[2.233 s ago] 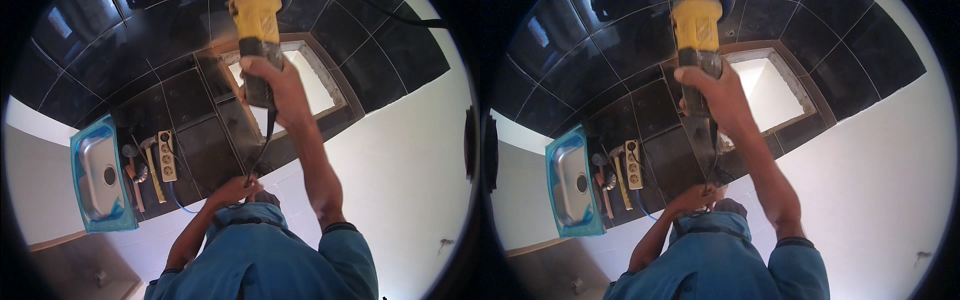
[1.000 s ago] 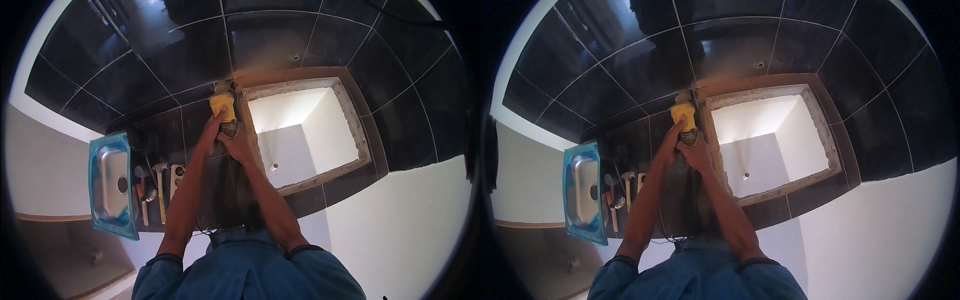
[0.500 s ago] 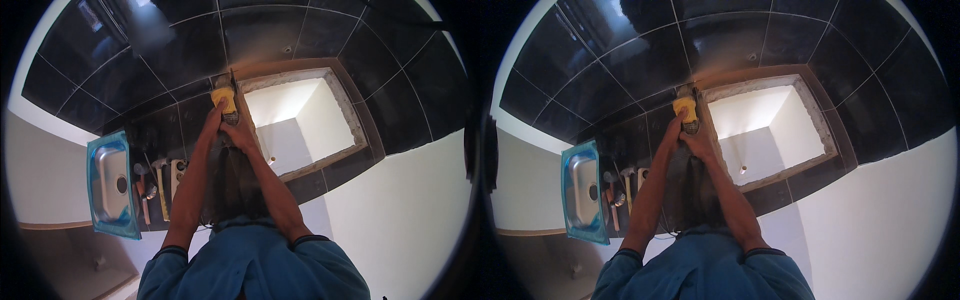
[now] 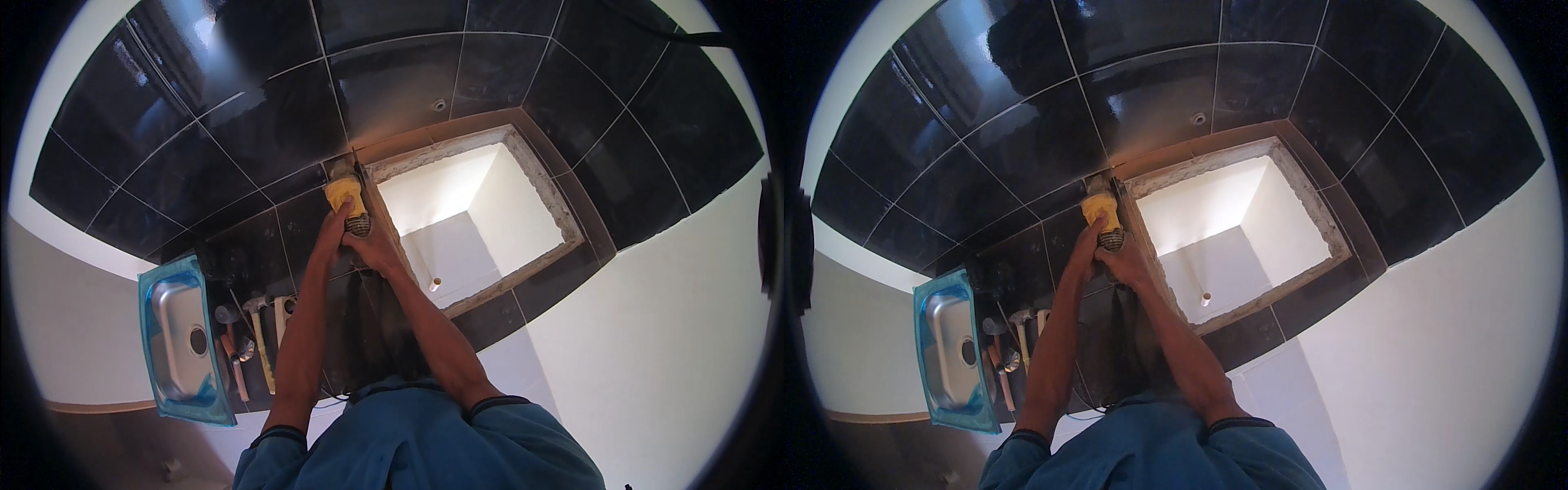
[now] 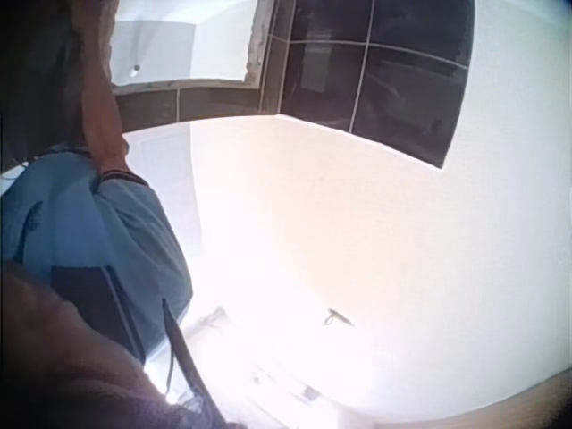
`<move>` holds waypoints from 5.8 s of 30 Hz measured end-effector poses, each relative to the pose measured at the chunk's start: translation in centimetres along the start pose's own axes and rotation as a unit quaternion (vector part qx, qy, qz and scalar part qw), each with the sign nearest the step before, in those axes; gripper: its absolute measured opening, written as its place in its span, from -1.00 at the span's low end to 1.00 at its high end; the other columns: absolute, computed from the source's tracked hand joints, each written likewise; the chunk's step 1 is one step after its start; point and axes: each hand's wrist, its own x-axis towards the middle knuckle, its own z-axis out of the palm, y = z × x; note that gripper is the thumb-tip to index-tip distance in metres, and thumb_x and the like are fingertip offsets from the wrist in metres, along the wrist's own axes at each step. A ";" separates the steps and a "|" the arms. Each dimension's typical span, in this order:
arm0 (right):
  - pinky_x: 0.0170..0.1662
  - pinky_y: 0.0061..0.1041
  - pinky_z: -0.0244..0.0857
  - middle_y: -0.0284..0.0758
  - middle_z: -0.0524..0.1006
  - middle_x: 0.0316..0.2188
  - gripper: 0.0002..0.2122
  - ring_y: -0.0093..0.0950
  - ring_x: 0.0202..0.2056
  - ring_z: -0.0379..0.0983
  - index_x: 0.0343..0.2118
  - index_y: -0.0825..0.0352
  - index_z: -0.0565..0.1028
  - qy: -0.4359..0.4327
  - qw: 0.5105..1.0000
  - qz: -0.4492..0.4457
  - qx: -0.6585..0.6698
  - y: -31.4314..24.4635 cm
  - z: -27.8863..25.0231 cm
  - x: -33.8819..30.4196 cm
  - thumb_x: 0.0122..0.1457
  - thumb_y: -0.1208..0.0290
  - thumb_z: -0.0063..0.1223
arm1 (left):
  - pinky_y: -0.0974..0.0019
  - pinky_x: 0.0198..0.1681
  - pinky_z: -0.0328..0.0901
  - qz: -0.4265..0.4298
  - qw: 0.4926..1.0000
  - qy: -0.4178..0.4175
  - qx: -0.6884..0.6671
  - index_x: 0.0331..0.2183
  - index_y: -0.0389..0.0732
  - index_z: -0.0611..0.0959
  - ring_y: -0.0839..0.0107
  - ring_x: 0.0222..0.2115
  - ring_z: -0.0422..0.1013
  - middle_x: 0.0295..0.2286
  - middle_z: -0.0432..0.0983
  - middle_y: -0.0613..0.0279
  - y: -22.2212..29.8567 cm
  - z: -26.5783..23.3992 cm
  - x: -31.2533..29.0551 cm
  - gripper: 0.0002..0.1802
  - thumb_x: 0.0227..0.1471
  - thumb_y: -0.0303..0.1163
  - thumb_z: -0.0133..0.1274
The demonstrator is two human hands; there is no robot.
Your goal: The person uses a yellow angle grinder to grind the edges of a rectangular cutout in a wall covered with black tiles. The person holds the tool with both hands and moves it along the perimeter of the opening to smooth the surface.
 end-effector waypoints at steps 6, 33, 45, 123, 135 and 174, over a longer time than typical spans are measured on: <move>0.05 -0.37 0.37 -0.23 0.60 -0.10 -0.42 -0.39 -0.08 0.54 0.09 0.45 0.45 -0.005 1.000 0.023 -0.001 -1.9 -0.1 -0.9 0.06 0.22 0.35 | 0.31 -0.07 0.36 -0.016 1.000 0.003 0.003 0.03 -0.22 0.59 0.43 -0.20 0.53 -0.19 0.60 0.29 0.2 -0.1 0.0 -0.39 0.24 0.12 0.11; 0.00 -0.35 0.41 -0.16 0.62 -0.15 -0.44 -0.34 -0.12 0.58 0.02 0.49 0.50 -0.025 1.000 0.010 0.015 -0.6 -0.2 0.4 0.02 0.20 0.32 | 0.28 -0.13 0.41 -0.027 0.999 -0.002 -0.042 0.02 -0.23 0.58 0.42 -0.25 0.56 -0.23 0.60 0.27 -0.8 -0.5 1.4 -0.42 0.25 0.09 0.11; 0.06 -0.32 0.39 -0.15 0.57 -0.03 -0.35 -0.32 -0.02 0.53 0.12 0.47 0.42 0.019 1.000 0.002 0.000 2.4 1.5 1.6 0.00 0.19 0.34 | 0.24 -0.04 0.41 -0.035 0.999 0.005 -0.035 0.07 -0.24 0.57 0.37 -0.16 0.56 -0.18 0.62 0.22 -0.5 -1.1 0.5 -0.32 0.23 0.17 0.11; -0.23 -0.43 0.45 -0.27 0.62 -0.25 -0.55 -0.45 -0.30 0.59 -0.02 0.44 0.50 -0.027 0.998 0.058 0.013 -1.9 -1.0 -5.3 0.05 0.30 0.29 | 0.29 -0.19 0.43 -0.019 0.997 0.011 -0.077 -0.01 -0.26 0.59 0.41 -0.29 0.57 -0.25 0.61 0.25 -2.1 1.9 -4.3 -0.43 0.26 0.08 0.10; -0.38 -0.44 0.47 -0.30 0.61 -0.33 -0.60 -0.48 -0.40 0.56 -0.07 0.41 0.52 -0.041 0.995 0.083 0.032 -2.4 -1.2 -6.1 0.06 0.30 0.27 | 0.29 -0.15 0.42 -0.032 0.997 0.027 -0.067 0.03 -0.25 0.57 0.43 -0.25 0.56 -0.21 0.60 0.24 -1.8 2.7 -5.4 -0.43 0.29 0.06 0.07; -0.12 -0.38 0.46 -0.22 0.62 -0.19 -0.46 -0.39 -0.19 0.59 0.04 0.45 0.49 -0.014 0.998 0.054 -0.024 -2.2 -1.7 -9.9 0.04 0.24 0.31 | 0.26 -0.09 0.43 -0.043 0.996 0.009 -0.084 0.03 -0.22 0.56 0.40 -0.24 0.57 -0.22 0.61 0.24 -3.4 3.4 -8.6 -0.46 0.28 0.05 0.08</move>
